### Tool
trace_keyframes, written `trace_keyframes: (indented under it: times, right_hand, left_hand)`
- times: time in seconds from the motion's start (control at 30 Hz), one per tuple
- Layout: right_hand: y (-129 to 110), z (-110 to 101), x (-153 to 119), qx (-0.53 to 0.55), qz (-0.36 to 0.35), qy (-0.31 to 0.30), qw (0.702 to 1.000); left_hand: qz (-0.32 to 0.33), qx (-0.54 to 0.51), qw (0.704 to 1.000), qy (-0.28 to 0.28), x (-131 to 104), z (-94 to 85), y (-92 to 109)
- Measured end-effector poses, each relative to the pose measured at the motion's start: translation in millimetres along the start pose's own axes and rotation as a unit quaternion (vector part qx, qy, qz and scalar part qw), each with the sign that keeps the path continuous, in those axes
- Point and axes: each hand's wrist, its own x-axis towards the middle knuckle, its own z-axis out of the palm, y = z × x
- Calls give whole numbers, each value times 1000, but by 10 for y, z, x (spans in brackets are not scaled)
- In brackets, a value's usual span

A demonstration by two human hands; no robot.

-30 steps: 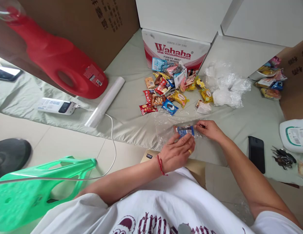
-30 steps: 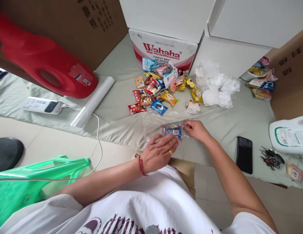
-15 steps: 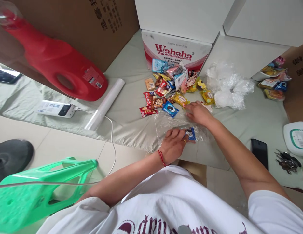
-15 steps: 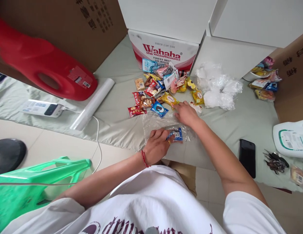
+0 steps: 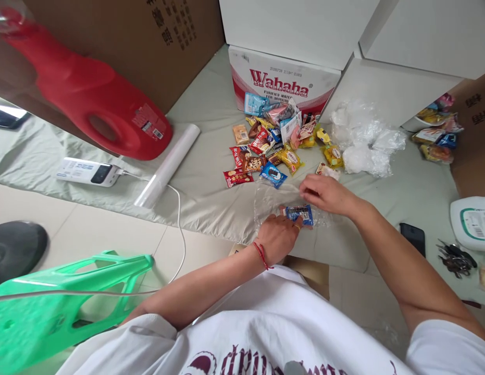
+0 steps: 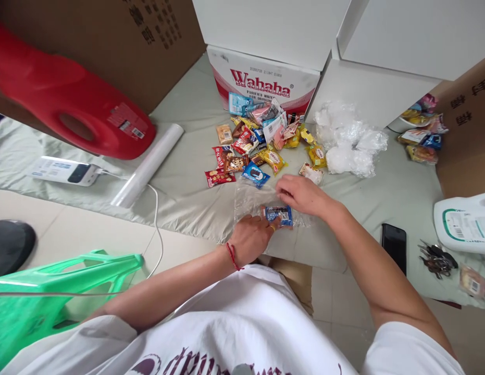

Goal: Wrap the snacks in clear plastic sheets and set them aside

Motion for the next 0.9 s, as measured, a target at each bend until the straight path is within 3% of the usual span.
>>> trace_keyframes:
  times: [0.1,0.23,0.47,0.57,0.67,0.73,0.8,0.9]
  right_hand:
    - [-148,118,-277,8,-43,-25,999]
    - [-200,436,-578,-8,-58,-35,998]
    - [-151,962,-712,42,-33,35,998]
    - [-166,1020,-676,42,-16,35,998]
    - [-181,1025,-649,31,-8,30,999]
    - [-180,1031,-643,22,-6,28,999]
    - [-170,1039,-640,27,-3,25,999]
    - [-152,1040,-635,55,9,19,998]
  left_hand:
    - [-8,-11,1000,-7,-12,1,25]
    - [-11,-32,999,-16,-31,88,24]
    - [23,-77,994,68,-219,412,-219]
    - [32,-176,971,155,-388,492,-371]
    - [-78,-234,925,289,-464,483,-534]
    - [-131,-250,902,327,-416,435,-651]
    - [-132,-287,899,305,-308,372,-757]
    - [-101,-357,904,213,-150,279,-859]
